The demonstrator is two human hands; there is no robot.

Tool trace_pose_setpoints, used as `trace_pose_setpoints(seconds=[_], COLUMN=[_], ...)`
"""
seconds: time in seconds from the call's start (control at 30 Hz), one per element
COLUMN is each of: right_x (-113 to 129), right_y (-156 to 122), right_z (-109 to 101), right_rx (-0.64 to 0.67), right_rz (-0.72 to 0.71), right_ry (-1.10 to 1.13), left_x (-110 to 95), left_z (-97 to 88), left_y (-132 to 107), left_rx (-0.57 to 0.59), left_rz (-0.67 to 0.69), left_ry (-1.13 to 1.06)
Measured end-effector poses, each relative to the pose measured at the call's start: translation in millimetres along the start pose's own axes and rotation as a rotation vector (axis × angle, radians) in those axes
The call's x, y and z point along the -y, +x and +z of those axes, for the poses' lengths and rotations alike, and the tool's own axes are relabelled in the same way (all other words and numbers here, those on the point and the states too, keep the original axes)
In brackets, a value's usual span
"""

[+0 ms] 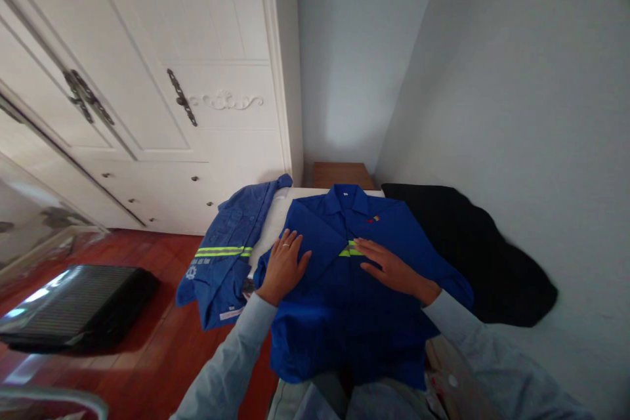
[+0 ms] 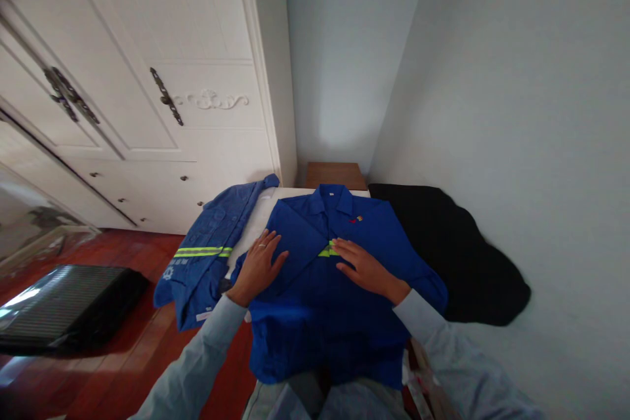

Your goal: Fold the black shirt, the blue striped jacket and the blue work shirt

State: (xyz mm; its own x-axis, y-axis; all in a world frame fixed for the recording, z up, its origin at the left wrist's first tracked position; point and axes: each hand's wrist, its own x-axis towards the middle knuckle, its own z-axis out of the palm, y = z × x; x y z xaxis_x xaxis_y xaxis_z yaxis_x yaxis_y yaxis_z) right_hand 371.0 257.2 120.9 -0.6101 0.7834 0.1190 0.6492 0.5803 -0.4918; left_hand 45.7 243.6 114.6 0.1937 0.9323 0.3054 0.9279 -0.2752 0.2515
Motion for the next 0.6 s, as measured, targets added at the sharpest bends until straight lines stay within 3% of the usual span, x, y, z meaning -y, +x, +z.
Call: trace_pose_setpoints(seconds=[0.1, 0.2, 0.37, 0.6], right_x=[-19.5, -33.1, -40.8, -35.3], right_y=[-5.1, -9.5, -22.5, -21.2], right_z=[-11.9, -10.9, 5.7, 13.0], right_rx=[-0.061, 0.035, 0.084, 0.001], right_rz=[0.155, 0.249, 0.254, 0.232], right_ry=[-0.159, -0.253, -0.257, -0.182], left_x=[-17.4, -27.0, -28.7, -36.5], left_z=[17.1, 36.9, 56.4, 58.7], left_y=[33.2, 57.7, 75.5, 85.0], left_rx=[0.203, 0.341, 0.322, 0.290], left_rz=[0.177, 0.208, 0.151, 0.076], left_ry=[-0.029, 0.005, 0.055, 0.067])
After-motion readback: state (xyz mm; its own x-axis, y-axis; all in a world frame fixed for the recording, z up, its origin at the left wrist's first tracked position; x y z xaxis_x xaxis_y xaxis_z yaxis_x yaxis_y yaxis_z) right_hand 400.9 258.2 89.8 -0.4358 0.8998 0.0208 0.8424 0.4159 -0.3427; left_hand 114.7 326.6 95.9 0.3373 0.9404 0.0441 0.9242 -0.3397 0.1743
